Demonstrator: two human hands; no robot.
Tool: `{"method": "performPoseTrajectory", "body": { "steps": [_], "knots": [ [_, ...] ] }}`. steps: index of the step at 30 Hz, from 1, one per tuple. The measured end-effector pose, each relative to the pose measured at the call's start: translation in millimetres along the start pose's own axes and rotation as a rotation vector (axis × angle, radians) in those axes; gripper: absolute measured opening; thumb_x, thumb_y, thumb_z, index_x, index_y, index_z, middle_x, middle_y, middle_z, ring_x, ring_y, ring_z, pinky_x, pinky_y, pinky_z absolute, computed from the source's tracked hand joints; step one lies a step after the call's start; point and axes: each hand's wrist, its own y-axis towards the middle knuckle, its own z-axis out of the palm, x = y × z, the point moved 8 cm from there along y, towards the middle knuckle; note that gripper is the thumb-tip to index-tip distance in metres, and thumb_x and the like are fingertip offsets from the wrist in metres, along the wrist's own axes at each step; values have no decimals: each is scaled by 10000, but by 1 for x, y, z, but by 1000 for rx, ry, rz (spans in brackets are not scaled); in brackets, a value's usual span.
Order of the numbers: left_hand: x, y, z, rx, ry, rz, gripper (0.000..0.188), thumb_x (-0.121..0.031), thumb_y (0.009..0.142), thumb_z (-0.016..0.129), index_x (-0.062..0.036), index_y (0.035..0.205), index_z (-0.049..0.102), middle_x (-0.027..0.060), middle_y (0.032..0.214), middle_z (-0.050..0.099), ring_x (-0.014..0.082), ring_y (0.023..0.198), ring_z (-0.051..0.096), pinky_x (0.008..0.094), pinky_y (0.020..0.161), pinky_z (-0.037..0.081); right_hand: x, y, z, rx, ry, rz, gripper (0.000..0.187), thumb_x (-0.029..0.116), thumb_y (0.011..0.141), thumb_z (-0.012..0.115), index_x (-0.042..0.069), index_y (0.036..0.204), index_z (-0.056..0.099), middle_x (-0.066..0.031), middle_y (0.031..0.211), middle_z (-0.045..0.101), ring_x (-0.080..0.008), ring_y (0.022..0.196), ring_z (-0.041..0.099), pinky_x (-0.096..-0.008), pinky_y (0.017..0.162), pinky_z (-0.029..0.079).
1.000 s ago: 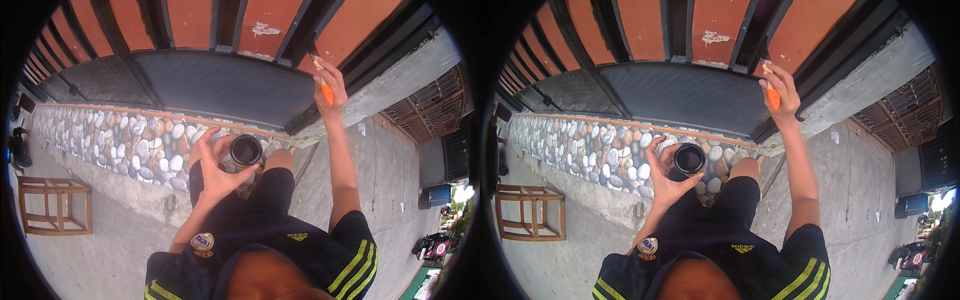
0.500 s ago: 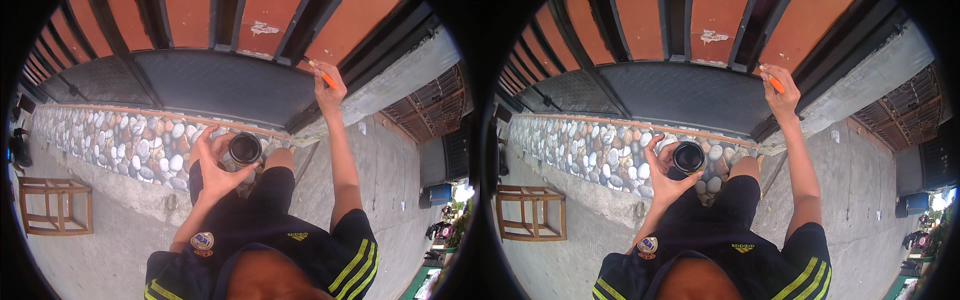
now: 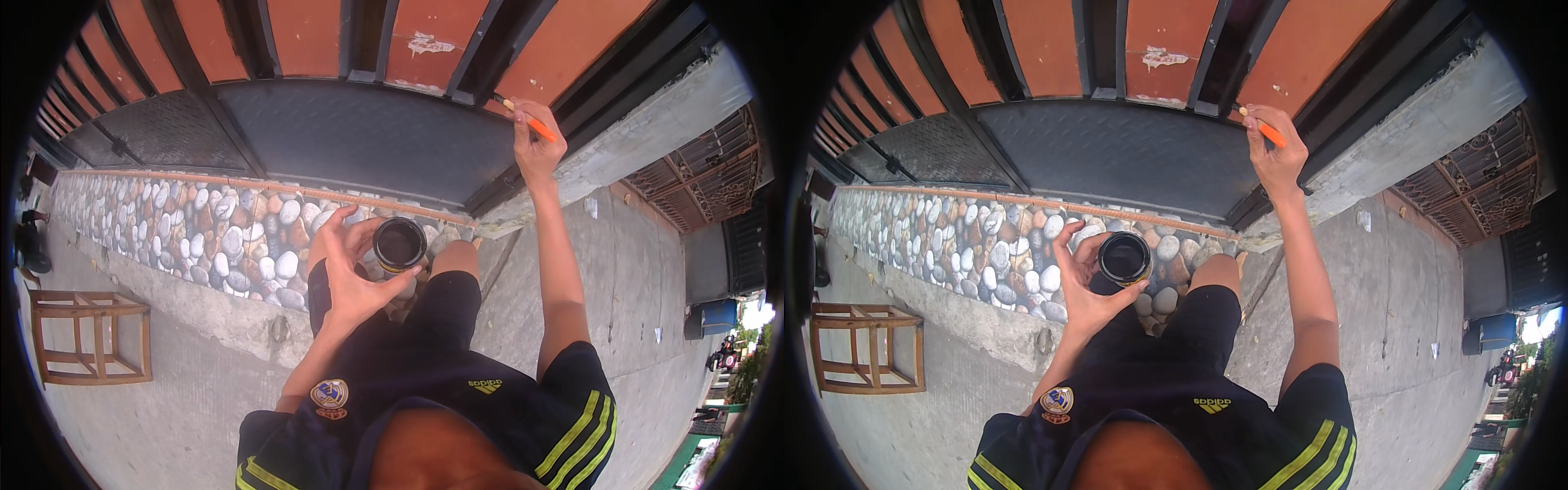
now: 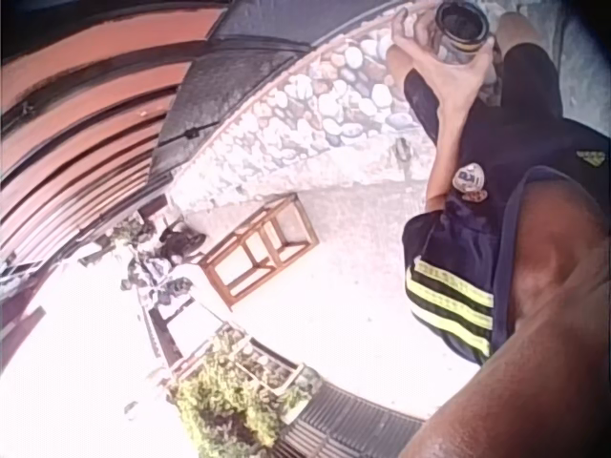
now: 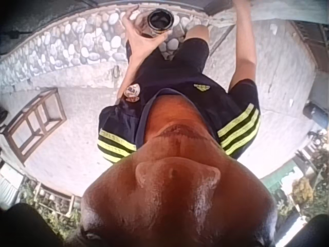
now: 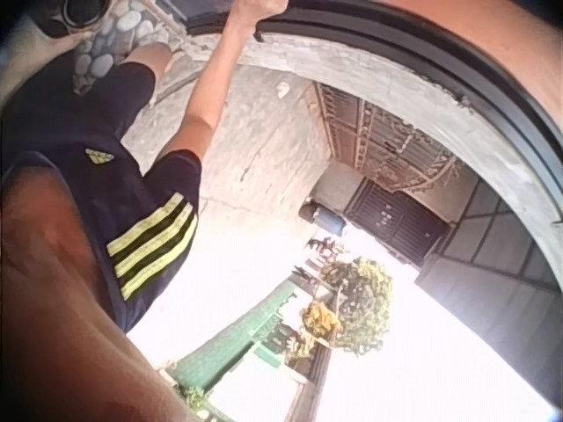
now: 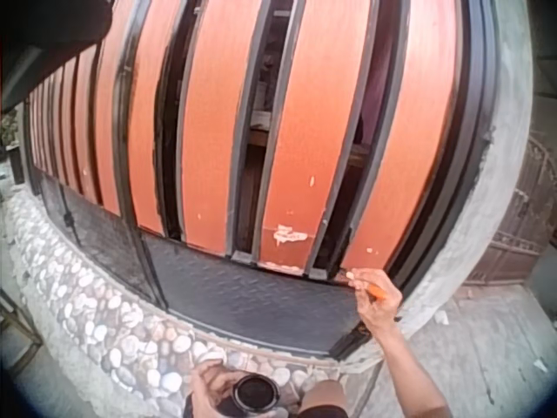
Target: The person paints the metal frame of a gate using a brush and a small can of black paint. They dip the brush into the can and apply paint to the horizontal and vertical bars of the gate frame.
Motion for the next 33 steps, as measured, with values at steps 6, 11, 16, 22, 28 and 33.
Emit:
{"method": "performPoseTrajectory", "body": {
  "steps": [6,11,16,22,28,33],
  "knots": [
    [3,-1,0,-24,-32,-18,1027,-35,630,868,-55,1392,180,173,1168,573,240,1087,617,356,947,502,-9,-14,14,145,-13,164,111,81,892,703,-18,927,668,-103,899,701,-174,802,688,-263,704,535],
    [1,-2,-7,-26,15,-57,1023,-61,618,888,-50,1372,197,179,1178,583,245,1111,608,374,971,488,1,1,-4,-18,87,38,124,74,935,643,-45,970,641,-167,992,680,-204,866,682,-285,751,552],
    [-7,-1,-10,-13,12,-60,1023,-82,627,889,-46,1378,194,184,1171,590,259,1137,595,407,1028,443,12,1,-10,-11,228,67,150,75,985,553,-61,1043,580,-200,1057,636,-219,836,665,-290,696,584],
    [-6,0,-3,5,-22,-55,1025,-89,632,888,-47,1384,194,190,1187,584,263,1172,575,414,1047,432,-10,-28,-29,37,134,326,164,113,1003,541,-48,1015,572,-158,992,655,-141,722,634,-246,649,530],
    [-13,3,-4,-62,-1,-21,1004,-88,619,877,-36,1371,214,192,1164,613,274,1113,621,413,1023,470,4,-14,-20,70,253,402,154,77,993,548,-54,1075,540,-182,1038,679,-195,860,693,-310,802,572],
    [-10,5,6,-26,27,30,1038,-52,625,870,-44,1394,173,173,1171,573,234,1088,620,353,941,512,12,8,-24,42,294,292,147,58,976,573,-67,1055,568,-183,1025,694,-206,832,709,-288,768,574]
  ]
}}
